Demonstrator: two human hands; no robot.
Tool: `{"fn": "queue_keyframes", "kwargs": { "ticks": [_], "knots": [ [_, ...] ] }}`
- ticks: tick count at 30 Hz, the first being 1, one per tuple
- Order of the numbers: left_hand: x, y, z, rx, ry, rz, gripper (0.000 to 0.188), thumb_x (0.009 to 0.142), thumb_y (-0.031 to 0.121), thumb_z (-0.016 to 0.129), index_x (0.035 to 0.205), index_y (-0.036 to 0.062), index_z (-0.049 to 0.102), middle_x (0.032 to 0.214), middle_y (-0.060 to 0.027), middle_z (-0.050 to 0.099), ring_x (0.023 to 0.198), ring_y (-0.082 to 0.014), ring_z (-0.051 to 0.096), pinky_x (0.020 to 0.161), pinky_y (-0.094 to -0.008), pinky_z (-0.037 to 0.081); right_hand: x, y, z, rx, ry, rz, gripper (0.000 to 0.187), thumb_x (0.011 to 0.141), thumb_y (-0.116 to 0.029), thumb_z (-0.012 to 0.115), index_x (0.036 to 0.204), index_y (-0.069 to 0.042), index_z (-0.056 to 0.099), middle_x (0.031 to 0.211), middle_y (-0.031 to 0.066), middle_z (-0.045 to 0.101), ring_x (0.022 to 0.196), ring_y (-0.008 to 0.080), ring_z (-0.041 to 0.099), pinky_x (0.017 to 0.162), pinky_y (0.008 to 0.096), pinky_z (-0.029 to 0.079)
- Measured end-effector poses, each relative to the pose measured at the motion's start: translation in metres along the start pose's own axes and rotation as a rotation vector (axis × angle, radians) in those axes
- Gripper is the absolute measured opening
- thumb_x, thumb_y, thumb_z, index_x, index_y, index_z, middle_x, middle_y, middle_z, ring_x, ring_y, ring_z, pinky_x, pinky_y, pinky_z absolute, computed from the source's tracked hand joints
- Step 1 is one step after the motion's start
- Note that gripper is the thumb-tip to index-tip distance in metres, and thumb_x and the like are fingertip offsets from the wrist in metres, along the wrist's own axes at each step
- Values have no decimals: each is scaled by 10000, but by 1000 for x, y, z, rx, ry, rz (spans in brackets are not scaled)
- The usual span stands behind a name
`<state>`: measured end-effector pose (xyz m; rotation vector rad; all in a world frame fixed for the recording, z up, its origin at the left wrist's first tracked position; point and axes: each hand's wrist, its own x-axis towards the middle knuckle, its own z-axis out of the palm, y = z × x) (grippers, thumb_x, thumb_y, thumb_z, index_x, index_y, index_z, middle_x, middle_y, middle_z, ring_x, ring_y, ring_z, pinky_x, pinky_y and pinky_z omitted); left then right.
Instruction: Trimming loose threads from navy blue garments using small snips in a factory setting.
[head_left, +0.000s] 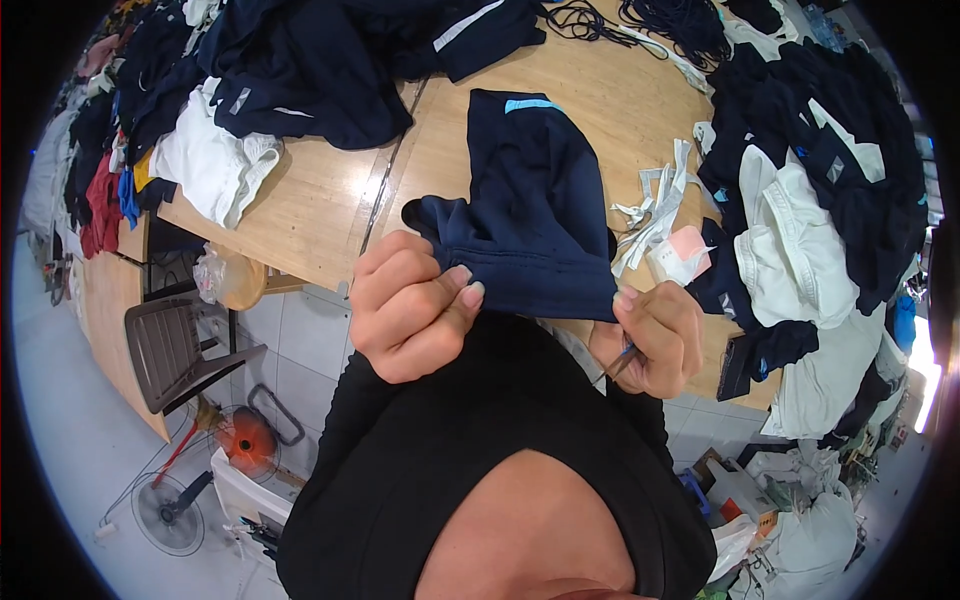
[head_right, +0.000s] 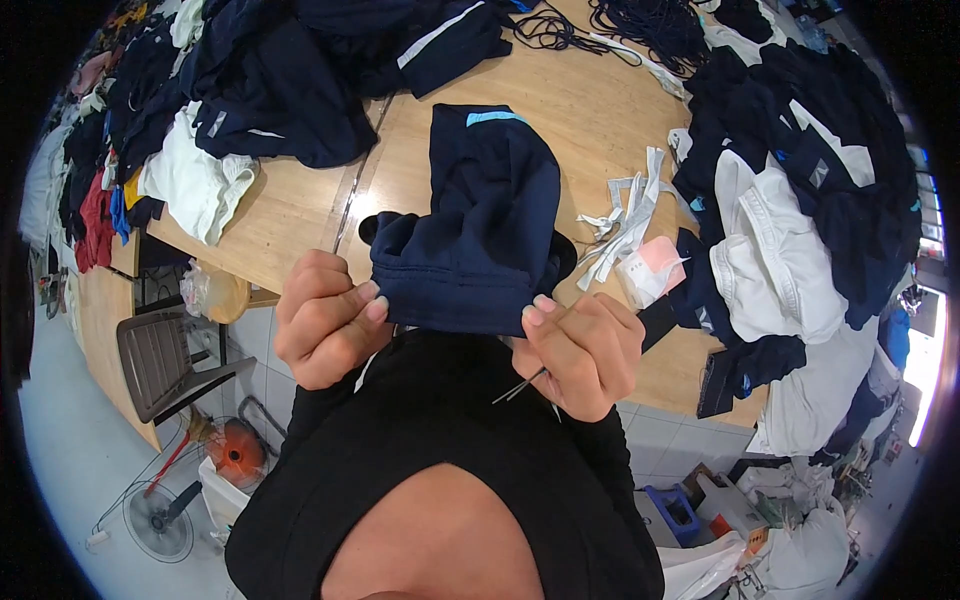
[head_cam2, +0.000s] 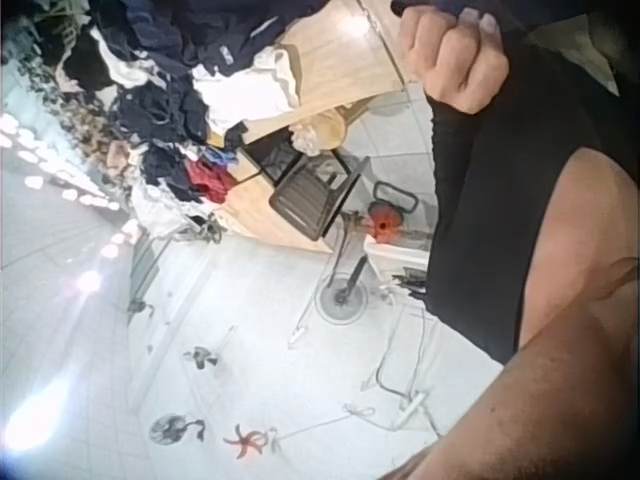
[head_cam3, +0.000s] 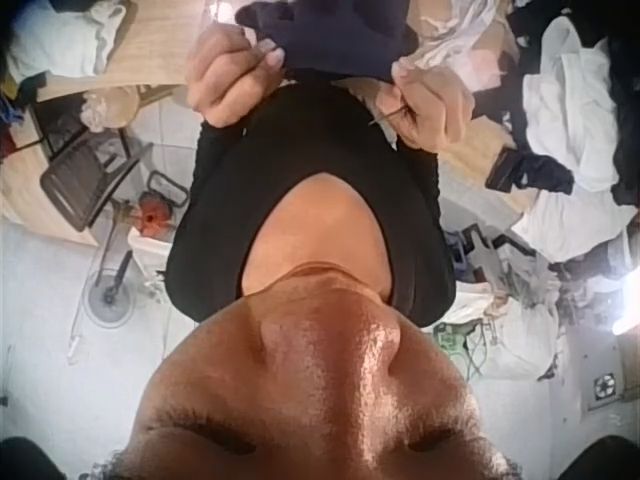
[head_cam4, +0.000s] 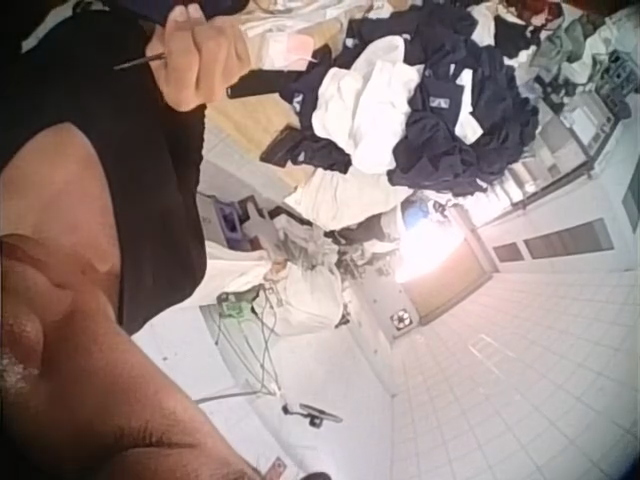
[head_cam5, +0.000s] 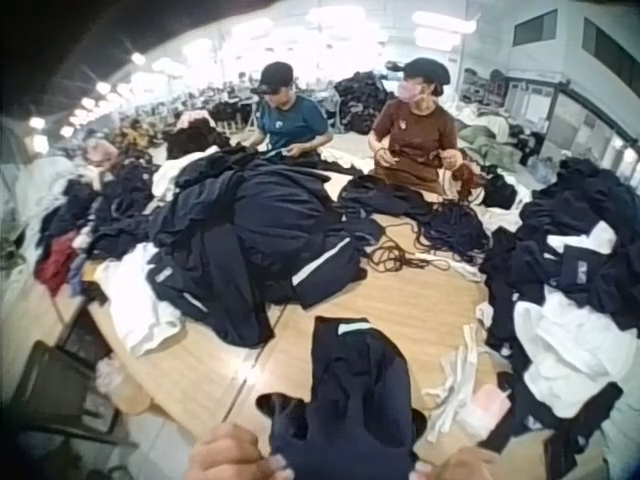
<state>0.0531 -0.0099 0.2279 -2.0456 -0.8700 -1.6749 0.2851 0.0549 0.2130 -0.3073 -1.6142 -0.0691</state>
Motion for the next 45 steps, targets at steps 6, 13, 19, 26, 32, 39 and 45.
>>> {"fn": "queue_keyframes", "kwargs": {
  "ticks": [6, 13, 19, 26, 32, 39, 45],
  "knots": [
    [1, 6, -4, 41, -5, -15, 270, 581, -99, 816, 723, -7, 605, 753, -107, 621, 592, -222, 551, 515, -345, 424, 4, -2, -9, 9, -81, -16, 311, 583, 20, 753, 892, 54, 773, 689, 173, 706, 436, 189, 533, 448, 279, 376],
    [1, 6, -4, 45, 0, -3, 264, 565, -64, 819, 703, 5, 605, 740, -103, 623, 593, -217, 552, 527, -342, 428, 5, -1, -10, -26, -115, -62, 262, 660, 1, 767, 916, 59, 770, 702, 167, 710, 433, 187, 545, 439, 278, 371],
    [1, 9, -6, 65, -11, -10, 282, 560, -56, 828, 689, 17, 589, 769, -107, 631, 605, -217, 560, 533, -344, 435, 9, 1, -9, -40, -137, -120, 164, 763, -8, 781, 913, 49, 743, 718, 161, 711, 445, 181, 560, 446, 277, 388],
    [-3, 12, -7, 28, -12, -57, 350, 554, -118, 848, 681, 16, 550, 915, -130, 616, 653, -242, 558, 527, -361, 465, 4, 4, -16, -43, -186, -248, 197, 799, -7, 795, 979, 32, 725, 830, 180, 702, 487, 176, 579, 447, 263, 354],
    [-9, 11, -9, 28, -13, -82, 337, 564, -108, 850, 721, 3, 573, 927, -130, 617, 679, -248, 565, 534, -366, 482, 6, 4, -16, -36, -215, -244, 201, 789, 20, 792, 979, 26, 728, 850, 183, 702, 510, 182, 588, 450, 266, 354],
    [-16, 3, -20, 232, 36, -221, 363, 564, -133, 843, 830, 25, 651, 981, -119, 633, 725, -266, 592, 577, -376, 509, 4, 32, -45, -211, -222, -301, 212, 794, 88, 744, 1005, 78, 723, 872, 238, 701, 563, 255, 606, 462, 303, 440],
    [-33, -3, -44, 369, 179, -347, 473, 562, -115, 911, 898, 66, 632, 963, -93, 583, 756, -250, 599, 633, -345, 518, -3, 43, -63, -436, -213, -104, 191, 838, 180, 721, 991, 66, 721, 848, 179, 661, 622, 210, 600, 519, 297, 428]
  ]
}}
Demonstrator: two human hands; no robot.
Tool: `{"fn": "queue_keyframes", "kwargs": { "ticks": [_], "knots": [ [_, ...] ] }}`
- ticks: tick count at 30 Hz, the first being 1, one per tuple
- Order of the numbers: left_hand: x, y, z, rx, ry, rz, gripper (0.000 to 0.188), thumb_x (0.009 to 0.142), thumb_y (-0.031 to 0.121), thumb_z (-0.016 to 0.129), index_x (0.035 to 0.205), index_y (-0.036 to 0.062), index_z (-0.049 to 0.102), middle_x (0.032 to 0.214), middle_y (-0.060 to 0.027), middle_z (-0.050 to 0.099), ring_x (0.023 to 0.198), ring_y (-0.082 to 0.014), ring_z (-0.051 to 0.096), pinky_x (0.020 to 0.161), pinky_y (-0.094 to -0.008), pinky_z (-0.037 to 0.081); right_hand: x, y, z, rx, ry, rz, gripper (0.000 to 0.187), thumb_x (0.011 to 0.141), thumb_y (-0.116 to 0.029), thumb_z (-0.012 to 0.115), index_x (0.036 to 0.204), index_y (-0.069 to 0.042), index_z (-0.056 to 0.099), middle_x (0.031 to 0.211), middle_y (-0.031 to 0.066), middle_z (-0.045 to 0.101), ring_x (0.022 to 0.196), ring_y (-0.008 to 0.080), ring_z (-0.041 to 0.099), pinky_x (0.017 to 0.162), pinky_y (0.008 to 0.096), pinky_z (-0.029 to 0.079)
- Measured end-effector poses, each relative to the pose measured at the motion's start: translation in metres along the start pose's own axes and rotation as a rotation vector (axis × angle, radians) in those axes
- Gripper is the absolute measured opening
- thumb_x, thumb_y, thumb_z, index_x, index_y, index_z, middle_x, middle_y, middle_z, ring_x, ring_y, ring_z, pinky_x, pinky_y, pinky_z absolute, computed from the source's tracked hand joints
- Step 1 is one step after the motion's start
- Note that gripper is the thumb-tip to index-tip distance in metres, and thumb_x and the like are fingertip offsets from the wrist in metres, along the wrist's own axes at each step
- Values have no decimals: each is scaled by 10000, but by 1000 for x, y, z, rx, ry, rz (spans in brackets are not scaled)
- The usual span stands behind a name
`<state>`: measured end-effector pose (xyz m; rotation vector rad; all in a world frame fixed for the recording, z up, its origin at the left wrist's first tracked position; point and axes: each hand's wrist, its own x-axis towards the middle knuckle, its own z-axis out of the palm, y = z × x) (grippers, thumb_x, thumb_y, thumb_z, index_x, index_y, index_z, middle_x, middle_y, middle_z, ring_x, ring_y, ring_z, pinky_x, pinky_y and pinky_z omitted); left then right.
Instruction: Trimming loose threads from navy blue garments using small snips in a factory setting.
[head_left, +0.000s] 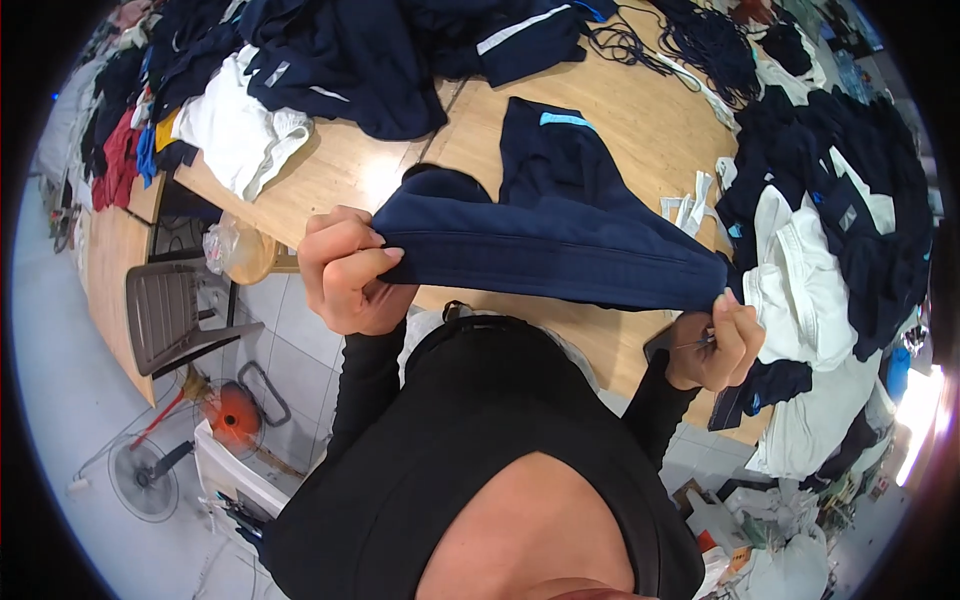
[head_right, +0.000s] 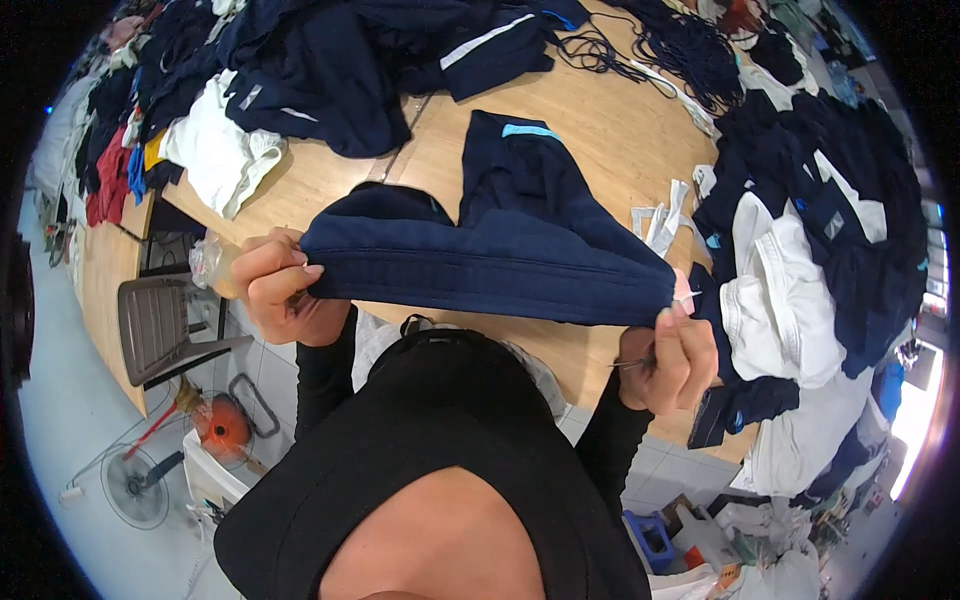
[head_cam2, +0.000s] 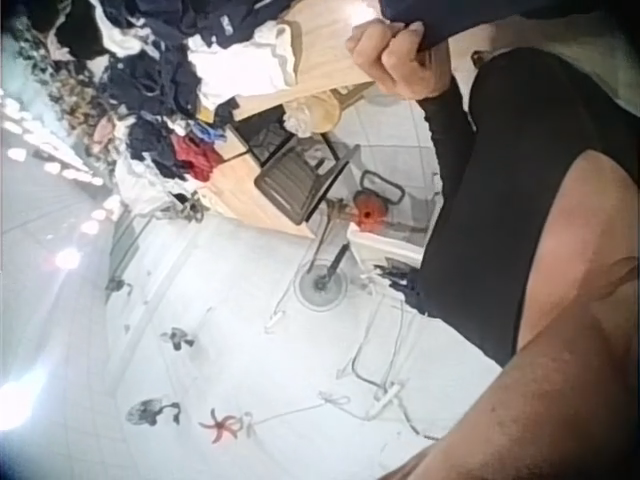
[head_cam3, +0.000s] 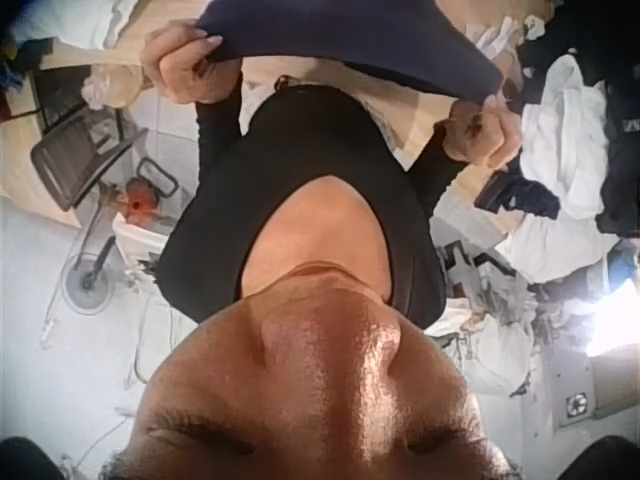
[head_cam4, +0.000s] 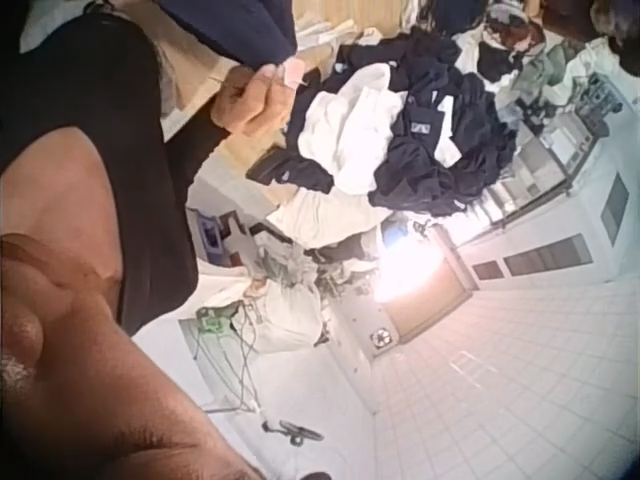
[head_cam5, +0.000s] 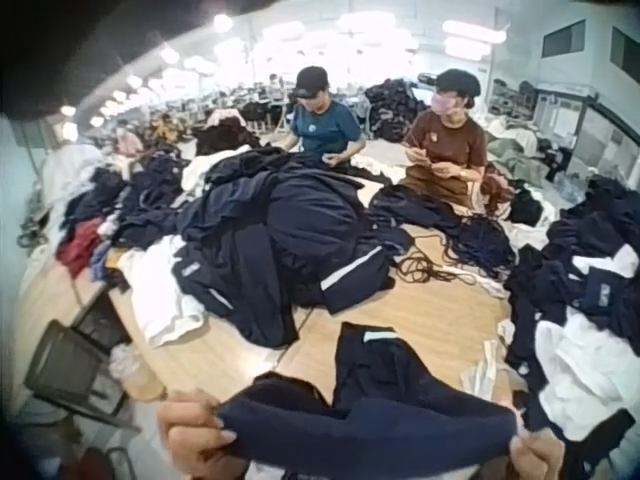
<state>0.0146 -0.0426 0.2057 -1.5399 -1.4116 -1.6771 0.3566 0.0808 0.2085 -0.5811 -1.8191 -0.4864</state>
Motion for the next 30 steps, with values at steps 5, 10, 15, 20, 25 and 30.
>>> {"fn": "queue_keyframes", "kwargs": {
  "ticks": [5, 10, 15, 20, 25, 30],
  "knots": [
    [-1, 0, -4, 7, 5, -12, 465, 576, -123, 917, 880, 64, 618, 956, -92, 583, 764, -235, 629, 653, -353, 544, 1, 3, -5, -55, -66, 54, 232, 808, 208, 679, 977, 52, 713, 814, 153, 649, 652, 215, 615, 542, 287, 439],
    [3, 5, 1, 33, -5, -22, 405, 655, -102, 880, 881, 52, 581, 910, -87, 541, 756, -205, 573, 649, -335, 511, -3, -1, -5, -11, -81, 143, 251, 760, 199, 657, 954, 45, 697, 819, 160, 656, 659, 232, 626, 574, 303, 468],
    [-32, -16, 21, -85, -422, -640, 464, 769, -17, 853, 1158, 30, 605, 1002, -135, 611, 874, -294, 652, 785, -370, 550, 0, -29, 8, 84, -142, 230, 312, 695, 98, 768, 986, -10, 736, 852, 161, 712, 709, 286, 688, 615, 356, 532],
    [-58, 2, 26, -126, -737, -814, 482, 896, 132, 858, 1307, 4, 640, 1019, -115, 672, 922, -245, 674, 817, -369, 555, -9, -53, 24, 180, -267, 308, 341, 677, 27, 894, 952, -60, 712, 800, 104, 681, 688, 306, 682, 617, 358, 529],
    [-90, 19, 53, -1168, -1192, -1527, 333, 1121, 238, 629, 1308, -31, 689, 1155, -124, 755, 1024, -194, 734, 920, -325, 586, -5, -57, 27, 247, -286, 371, 324, 675, 82, 823, 928, -53, 672, 778, 101, 638, 669, 293, 657, 608, 348, 520],
    [-87, 25, 85, -1726, -705, -2183, 340, 1128, 229, 614, 1314, -55, 632, 1231, -150, 749, 1120, -245, 747, 1044, -376, 594, 14, -55, 19, 206, -209, 275, 311, 656, 140, 739, 905, -35, 673, 758, 101, 631, 663, 289, 641, 620, 354, 524]
  ]
}}
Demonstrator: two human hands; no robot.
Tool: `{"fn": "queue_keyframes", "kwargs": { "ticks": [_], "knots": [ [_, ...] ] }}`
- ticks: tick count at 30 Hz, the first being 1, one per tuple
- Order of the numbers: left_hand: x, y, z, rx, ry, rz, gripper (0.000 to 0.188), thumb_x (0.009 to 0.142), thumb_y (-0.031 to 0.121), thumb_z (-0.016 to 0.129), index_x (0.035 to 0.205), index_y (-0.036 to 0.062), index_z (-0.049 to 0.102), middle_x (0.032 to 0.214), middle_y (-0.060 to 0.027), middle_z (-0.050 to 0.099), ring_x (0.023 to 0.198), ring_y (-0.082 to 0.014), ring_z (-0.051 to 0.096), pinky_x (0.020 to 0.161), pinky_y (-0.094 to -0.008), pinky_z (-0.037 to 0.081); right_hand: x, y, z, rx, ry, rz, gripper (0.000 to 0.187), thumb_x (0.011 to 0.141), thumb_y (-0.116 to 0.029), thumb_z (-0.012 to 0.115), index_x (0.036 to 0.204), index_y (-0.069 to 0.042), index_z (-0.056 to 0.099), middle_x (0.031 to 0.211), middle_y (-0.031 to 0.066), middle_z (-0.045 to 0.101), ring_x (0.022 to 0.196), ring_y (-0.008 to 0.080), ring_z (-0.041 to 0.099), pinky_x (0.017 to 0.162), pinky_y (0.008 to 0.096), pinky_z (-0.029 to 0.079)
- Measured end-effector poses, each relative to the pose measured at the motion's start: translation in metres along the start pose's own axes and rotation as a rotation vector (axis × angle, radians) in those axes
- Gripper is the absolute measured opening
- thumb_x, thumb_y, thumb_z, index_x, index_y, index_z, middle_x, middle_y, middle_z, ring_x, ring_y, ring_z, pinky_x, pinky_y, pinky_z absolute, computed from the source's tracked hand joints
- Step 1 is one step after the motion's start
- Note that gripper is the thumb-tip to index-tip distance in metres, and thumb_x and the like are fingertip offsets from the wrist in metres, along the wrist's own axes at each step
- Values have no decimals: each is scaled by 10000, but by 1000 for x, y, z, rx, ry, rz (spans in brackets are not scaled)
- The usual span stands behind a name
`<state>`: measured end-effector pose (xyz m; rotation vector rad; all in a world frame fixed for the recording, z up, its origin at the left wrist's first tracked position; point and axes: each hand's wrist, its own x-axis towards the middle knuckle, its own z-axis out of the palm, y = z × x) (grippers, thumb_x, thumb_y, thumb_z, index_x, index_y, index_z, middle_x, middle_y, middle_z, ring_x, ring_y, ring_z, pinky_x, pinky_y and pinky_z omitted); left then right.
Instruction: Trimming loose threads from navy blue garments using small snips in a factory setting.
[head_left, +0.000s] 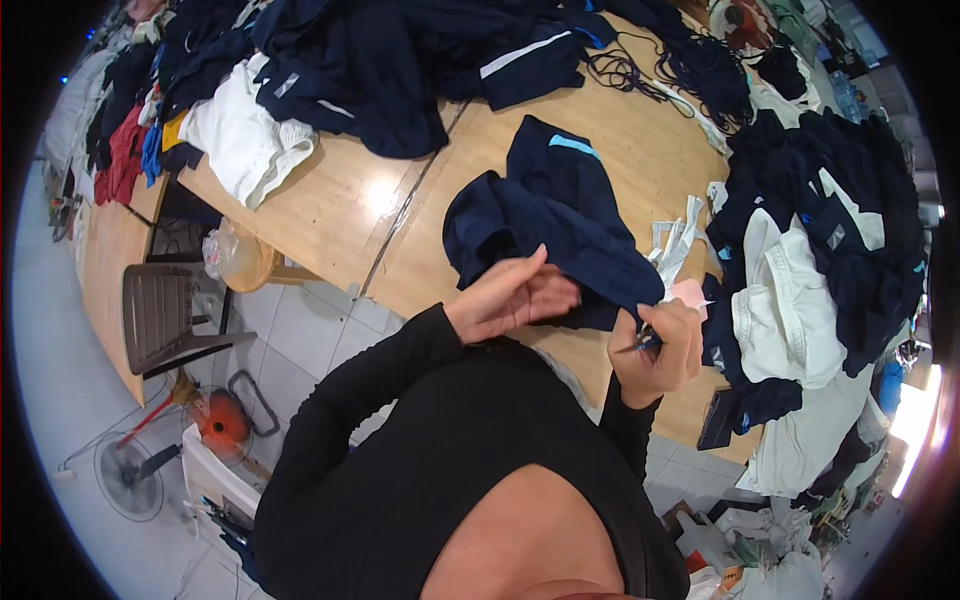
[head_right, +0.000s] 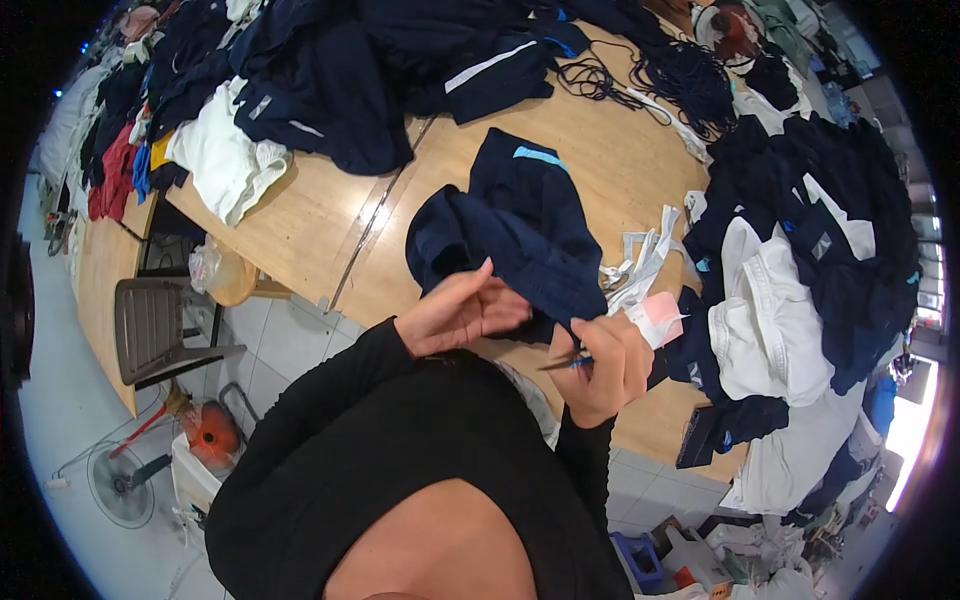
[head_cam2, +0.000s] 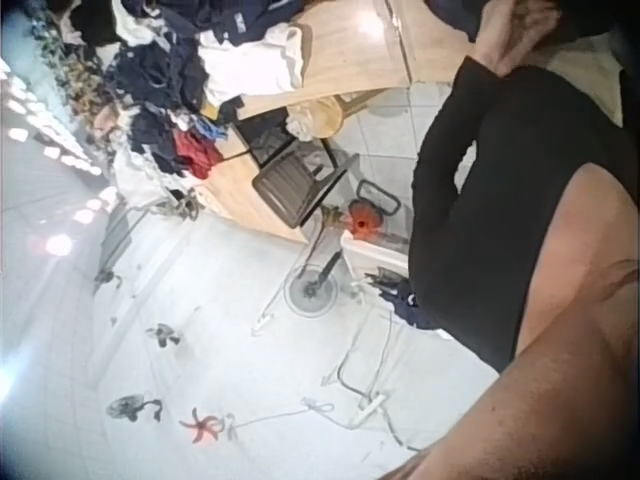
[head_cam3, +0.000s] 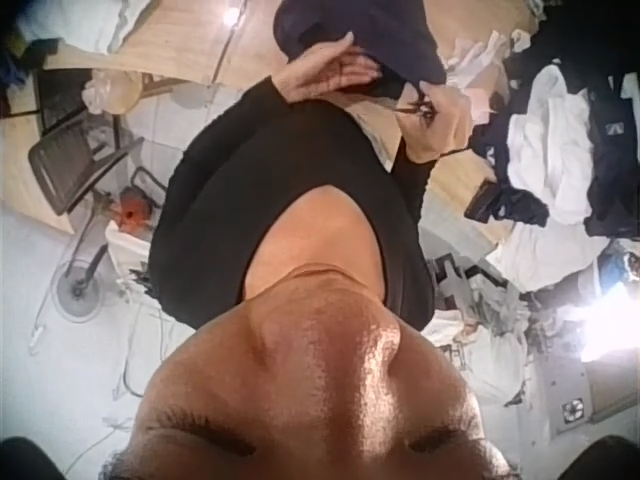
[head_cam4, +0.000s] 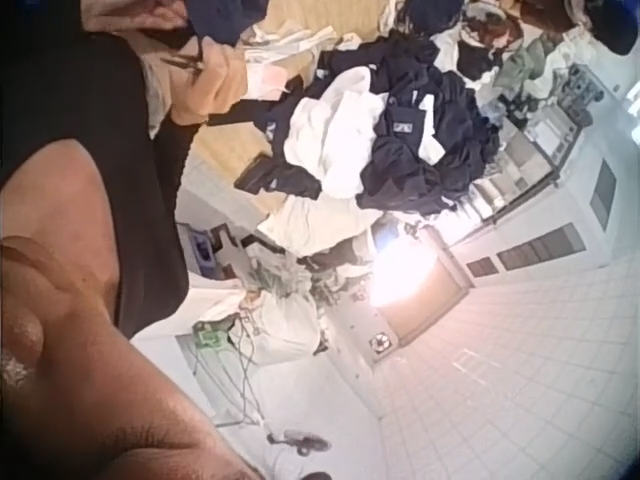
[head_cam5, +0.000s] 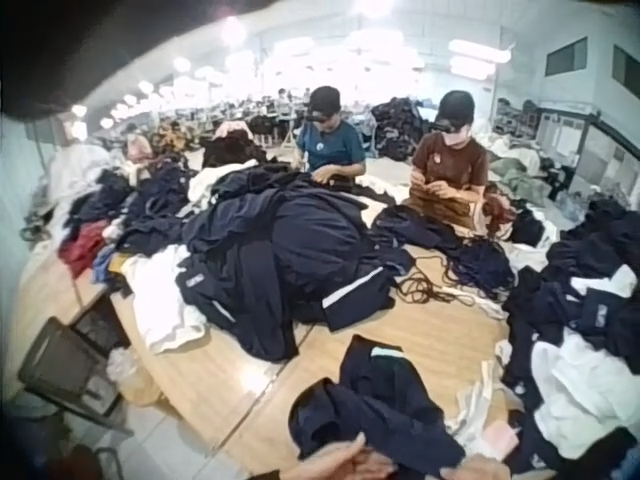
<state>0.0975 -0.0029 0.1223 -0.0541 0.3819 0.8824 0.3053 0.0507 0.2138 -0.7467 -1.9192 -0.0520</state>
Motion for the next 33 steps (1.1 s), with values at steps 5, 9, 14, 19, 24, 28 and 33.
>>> {"fn": "queue_keyframes", "kwargs": {
  "ticks": [5, 9, 14, 19, 24, 28, 33],
  "knots": [
    [-3, 28, 24, 210, 236, 717, 176, 1101, 102, 621, 1208, -30, 665, 1188, -128, 756, 1124, -211, 747, 1039, -364, 601, -18, 4, -16, 226, -380, 403, 253, 706, 78, 817, 902, -44, 712, 841, 99, 689, 677, 248, 668, 612, 321, 510],
    [-30, 26, 43, 372, 302, 825, 185, 1063, 62, 677, 1225, -24, 695, 1135, -103, 762, 1041, -159, 748, 944, -314, 624, -15, -3, -13, 534, -474, 541, 197, 817, 41, 875, 983, -1, 778, 884, 85, 710, 661, 130, 633, 566, 270, 447],
    [-43, 15, 59, 500, 359, 813, 177, 1011, 58, 758, 1166, -23, 731, 1047, -76, 764, 928, -113, 731, 867, -272, 617, 22, -22, 10, 490, -301, 514, 289, 804, 68, 873, 1071, -23, 806, 942, 79, 731, 629, 89, 559, 550, 226, 389],
    [-52, 10, 63, 752, 413, 807, 183, 983, 75, 805, 1115, -31, 737, 947, -45, 760, 873, -92, 713, 819, -256, 604, 23, -30, 37, 467, -229, 450, 225, 840, 75, 840, 1043, -2, 780, 936, 67, 722, 599, 65, 478, 556, 231, 363],
    [-47, 9, 57, 667, 432, 823, 223, 974, 83, 819, 1128, -42, 718, 928, -48, 759, 854, -78, 708, 760, -245, 600, 12, -23, 37, 577, -273, 533, 170, 884, 122, 712, 965, -12, 644, 893, 69, 611, 679, 145, 518, 591, 271, 392],
    [-40, 10, 67, 517, 444, 858, 198, 981, 73, 808, 1106, -19, 685, 904, -45, 744, 818, -76, 702, 761, -238, 598, 2, -21, 30, 805, -289, 703, 91, 978, 41, 681, 991, -18, 613, 955, 42, 604, 746, 106, 487, 664, 257, 381],
    [-40, 6, 56, 472, 402, 917, 251, 965, 13, 806, 936, 81, 566, 847, 4, 658, 763, -40, 637, 703, -197, 534, 3, -25, 30, 847, -287, 650, 53, 1013, 11, 661, 1014, -15, 615, 998, 49, 614, 785, 102, 499, 699, 248, 389]
  ]
}}
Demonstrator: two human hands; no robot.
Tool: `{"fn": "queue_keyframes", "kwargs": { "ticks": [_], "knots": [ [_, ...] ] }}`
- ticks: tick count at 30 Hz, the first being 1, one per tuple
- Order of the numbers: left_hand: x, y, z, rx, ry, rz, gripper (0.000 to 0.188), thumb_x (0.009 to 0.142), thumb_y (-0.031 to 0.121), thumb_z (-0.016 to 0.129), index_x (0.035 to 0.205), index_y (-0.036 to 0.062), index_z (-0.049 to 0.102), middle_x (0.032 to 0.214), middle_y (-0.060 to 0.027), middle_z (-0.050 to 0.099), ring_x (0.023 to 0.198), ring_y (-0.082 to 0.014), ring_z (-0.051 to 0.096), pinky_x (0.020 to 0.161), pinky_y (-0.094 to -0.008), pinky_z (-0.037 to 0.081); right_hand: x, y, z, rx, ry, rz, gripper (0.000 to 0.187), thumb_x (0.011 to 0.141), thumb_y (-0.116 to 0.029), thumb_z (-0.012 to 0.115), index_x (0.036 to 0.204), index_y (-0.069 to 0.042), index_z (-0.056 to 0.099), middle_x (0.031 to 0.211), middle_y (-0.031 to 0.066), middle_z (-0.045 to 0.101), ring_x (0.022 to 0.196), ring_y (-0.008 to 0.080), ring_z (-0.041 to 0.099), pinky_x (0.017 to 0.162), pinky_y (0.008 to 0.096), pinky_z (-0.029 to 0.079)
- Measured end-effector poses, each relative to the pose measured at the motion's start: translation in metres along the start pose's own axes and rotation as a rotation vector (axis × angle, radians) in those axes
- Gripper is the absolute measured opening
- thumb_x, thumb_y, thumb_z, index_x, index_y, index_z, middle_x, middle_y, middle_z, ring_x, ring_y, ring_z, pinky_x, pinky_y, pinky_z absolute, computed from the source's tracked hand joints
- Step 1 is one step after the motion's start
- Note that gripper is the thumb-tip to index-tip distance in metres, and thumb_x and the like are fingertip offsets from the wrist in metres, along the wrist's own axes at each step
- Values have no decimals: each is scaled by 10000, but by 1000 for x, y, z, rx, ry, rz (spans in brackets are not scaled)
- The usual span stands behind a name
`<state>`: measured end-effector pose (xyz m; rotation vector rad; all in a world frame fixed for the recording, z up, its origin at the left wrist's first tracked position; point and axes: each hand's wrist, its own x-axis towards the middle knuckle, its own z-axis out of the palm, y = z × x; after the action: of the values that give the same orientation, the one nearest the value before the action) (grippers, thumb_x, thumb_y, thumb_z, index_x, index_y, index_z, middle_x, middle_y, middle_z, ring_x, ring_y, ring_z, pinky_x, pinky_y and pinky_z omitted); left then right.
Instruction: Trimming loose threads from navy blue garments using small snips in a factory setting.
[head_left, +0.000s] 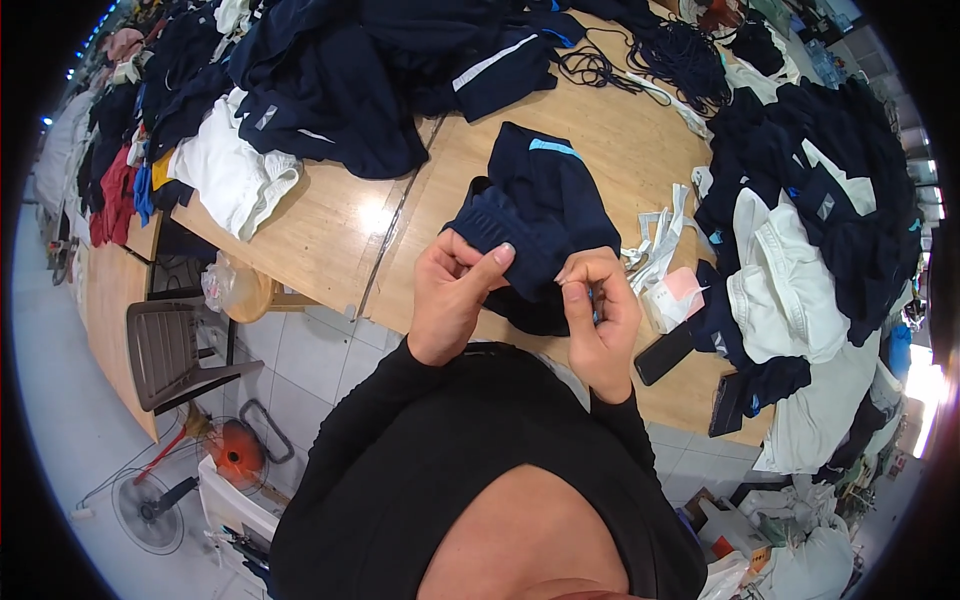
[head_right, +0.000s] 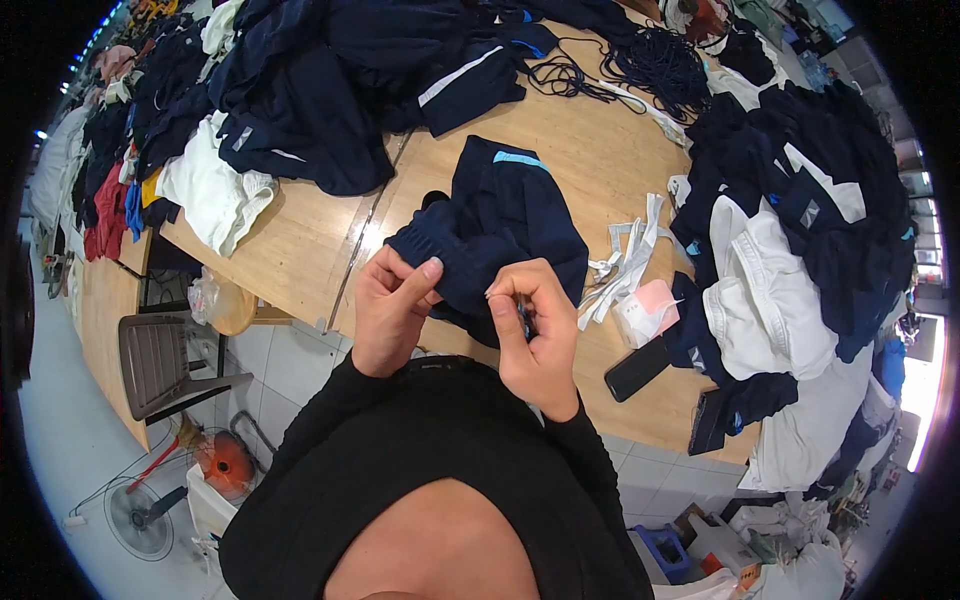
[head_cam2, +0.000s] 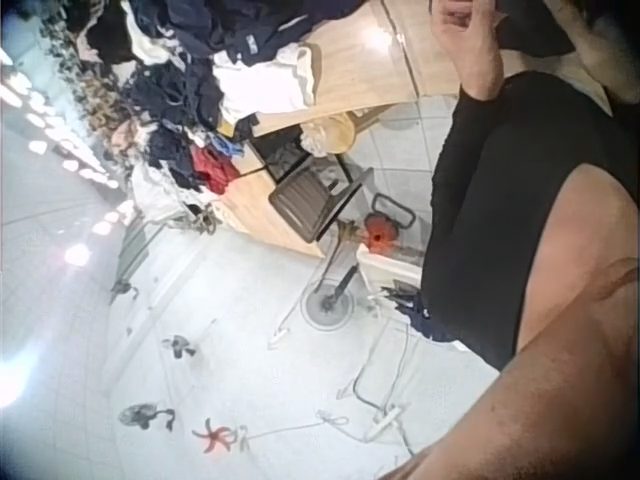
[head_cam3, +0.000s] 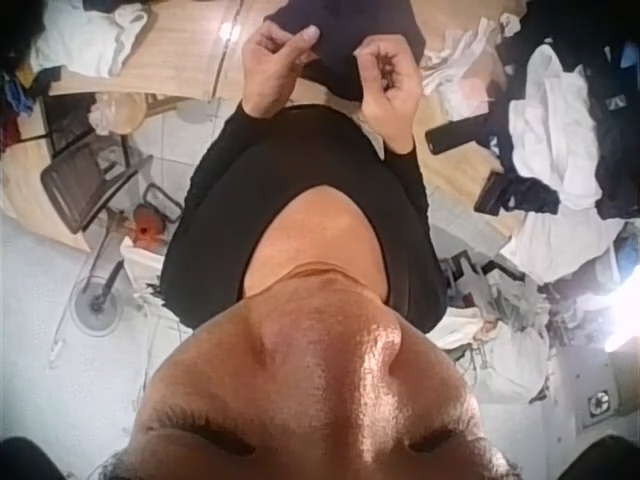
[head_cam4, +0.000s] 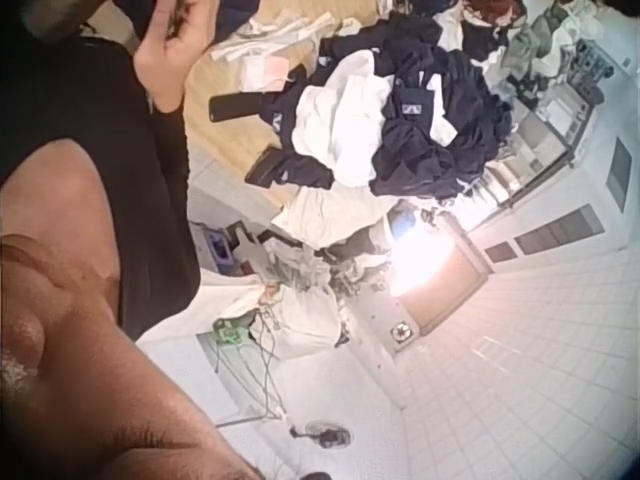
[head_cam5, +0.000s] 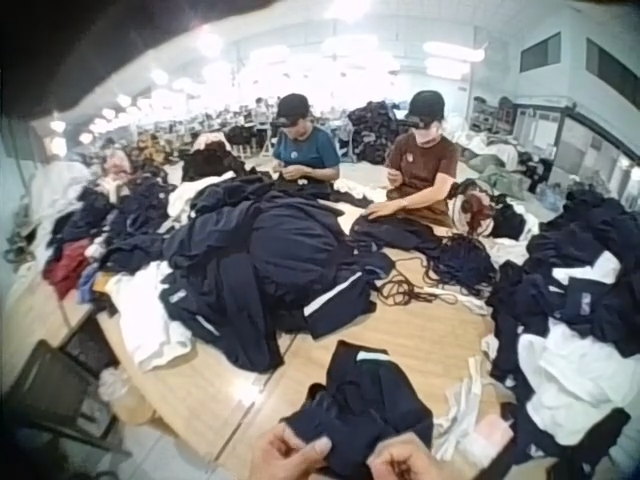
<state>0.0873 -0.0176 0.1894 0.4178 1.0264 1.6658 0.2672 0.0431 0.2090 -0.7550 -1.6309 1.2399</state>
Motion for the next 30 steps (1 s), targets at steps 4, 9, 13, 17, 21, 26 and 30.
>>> {"fn": "queue_keyframes", "kwargs": {
  "ticks": [4, 9, 13, 17, 21, 26, 30],
  "knots": [
    [-2, -8, 6, -72, -60, 274, 293, 916, -99, 797, 985, 74, 571, 860, 45, 514, 744, -19, 530, 652, -189, 426, -1, -7, 5, 93, -16, 69, 53, 1016, -3, 674, 1029, -8, 624, 1055, 82, 619, 787, 114, 518, 714, 248, 420],
    [-1, -18, 9, 189, -203, 392, 334, 886, -112, 817, 1178, 2, 700, 1025, 2, 531, 811, -31, 560, 649, -189, 437, 6, -18, 10, -230, -51, -185, 126, 961, 60, 703, 1045, -14, 646, 1075, 99, 584, 776, 140, 547, 647, 253, 449],
    [4, -14, 6, 560, -127, 560, 264, 820, -87, 875, 1059, 11, 819, 1018, -18, 555, 814, -51, 590, 610, -209, 467, 1, -17, 12, -328, -113, -254, 201, 906, 99, 739, 1057, -21, 684, 1073, 92, 554, 772, 157, 597, 592, 242, 451],
    [5, -19, -2, 444, -139, 493, 184, 859, -58, 874, 999, 6, 773, 999, -7, 559, 779, -42, 568, 626, -191, 431, 0, -7, 8, -241, 64, -207, 174, 944, -33, 794, 1096, -18, 711, 969, 92, 603, 768, 157, 604, 650, 257, 464],
    [0, -14, -3, 230, -166, 330, 168, 914, -44, 842, 951, 13, 688, 1025, -5, 575, 789, -37, 577, 681, -184, 448, -13, 6, -2, -39, 126, 14, 424, 985, -151, 793, 1324, 8, 593, 926, 86, 630, 757, 138, 589, 660, 281, 466],
    [1, -13, -3, 221, -197, 320, 175, 924, -29, 840, 970, 8, 675, 1042, -8, 561, 795, -40, 585, 692, -190, 464, -11, -1, 8, -429, 64, -172, 375, 931, -78, 839, 1222, 10, 619, 946, 116, 661, 740, 174, 611, 663, 289, 502],
    [0, -12, -3, 255, -227, 320, 162, 916, -27, 849, 961, 2, 696, 1038, -9, 540, 815, -50, 590, 709, -199, 489, -3, 0, 8, -568, 79, -350, 380, 858, -26, 893, 1157, 21, 663, 858, 143, 691, 649, 233, 653, 584, 316, 514]
  ]
}}
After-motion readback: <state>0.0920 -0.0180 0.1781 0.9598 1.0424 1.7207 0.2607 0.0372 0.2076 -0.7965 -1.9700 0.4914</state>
